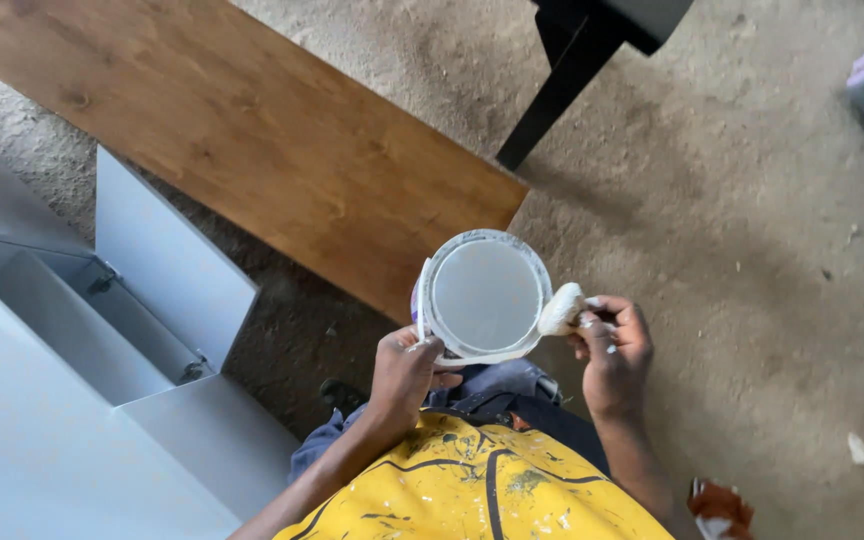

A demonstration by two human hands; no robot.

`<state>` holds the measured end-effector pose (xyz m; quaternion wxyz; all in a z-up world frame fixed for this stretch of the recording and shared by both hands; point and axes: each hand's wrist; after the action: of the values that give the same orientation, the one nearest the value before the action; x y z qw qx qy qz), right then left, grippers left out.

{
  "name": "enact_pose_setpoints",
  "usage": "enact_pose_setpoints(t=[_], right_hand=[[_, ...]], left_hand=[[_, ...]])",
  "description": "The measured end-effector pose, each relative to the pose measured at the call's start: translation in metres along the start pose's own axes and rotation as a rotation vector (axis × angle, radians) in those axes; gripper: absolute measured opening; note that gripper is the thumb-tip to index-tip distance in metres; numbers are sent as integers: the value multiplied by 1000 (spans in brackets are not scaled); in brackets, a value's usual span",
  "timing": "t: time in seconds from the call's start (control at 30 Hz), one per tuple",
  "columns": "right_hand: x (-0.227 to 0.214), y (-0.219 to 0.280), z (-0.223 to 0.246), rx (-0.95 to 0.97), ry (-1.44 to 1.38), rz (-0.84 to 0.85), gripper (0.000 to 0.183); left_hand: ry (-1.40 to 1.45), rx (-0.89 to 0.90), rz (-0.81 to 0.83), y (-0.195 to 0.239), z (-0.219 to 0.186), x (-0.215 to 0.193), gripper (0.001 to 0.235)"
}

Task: Applying white paint to the edges and surfaces of wooden cabinets using a sponge applicator.

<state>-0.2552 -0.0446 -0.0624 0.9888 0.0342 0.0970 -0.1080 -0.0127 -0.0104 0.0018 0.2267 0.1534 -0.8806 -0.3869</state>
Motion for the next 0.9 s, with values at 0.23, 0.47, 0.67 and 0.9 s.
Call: enact_pose_setpoints(t=[0.23,0.47,0.67,0.9], right_hand=[[-45,-119,37,-108,243,372,19],[-101,-206,41,-38,165,408,20],[-106,-247,41,-25,92,412,20],[-85,-291,61,55,317,477,31]], left_hand=[[78,-16,-160,-65,34,120,19],[219,-53,-201,-111,26,194,27],[146,-65,-185,-118,-11,238,35],[175,-91,-194,-149,-50,253,34]])
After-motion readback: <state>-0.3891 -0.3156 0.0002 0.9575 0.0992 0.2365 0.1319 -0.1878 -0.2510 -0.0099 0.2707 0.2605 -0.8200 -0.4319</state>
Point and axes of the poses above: each hand's wrist, its own y-axis away from the middle knuckle, its own x-axis out of the palm, z = x × y, and after that the axes turned 3 degrees about z, right-handed
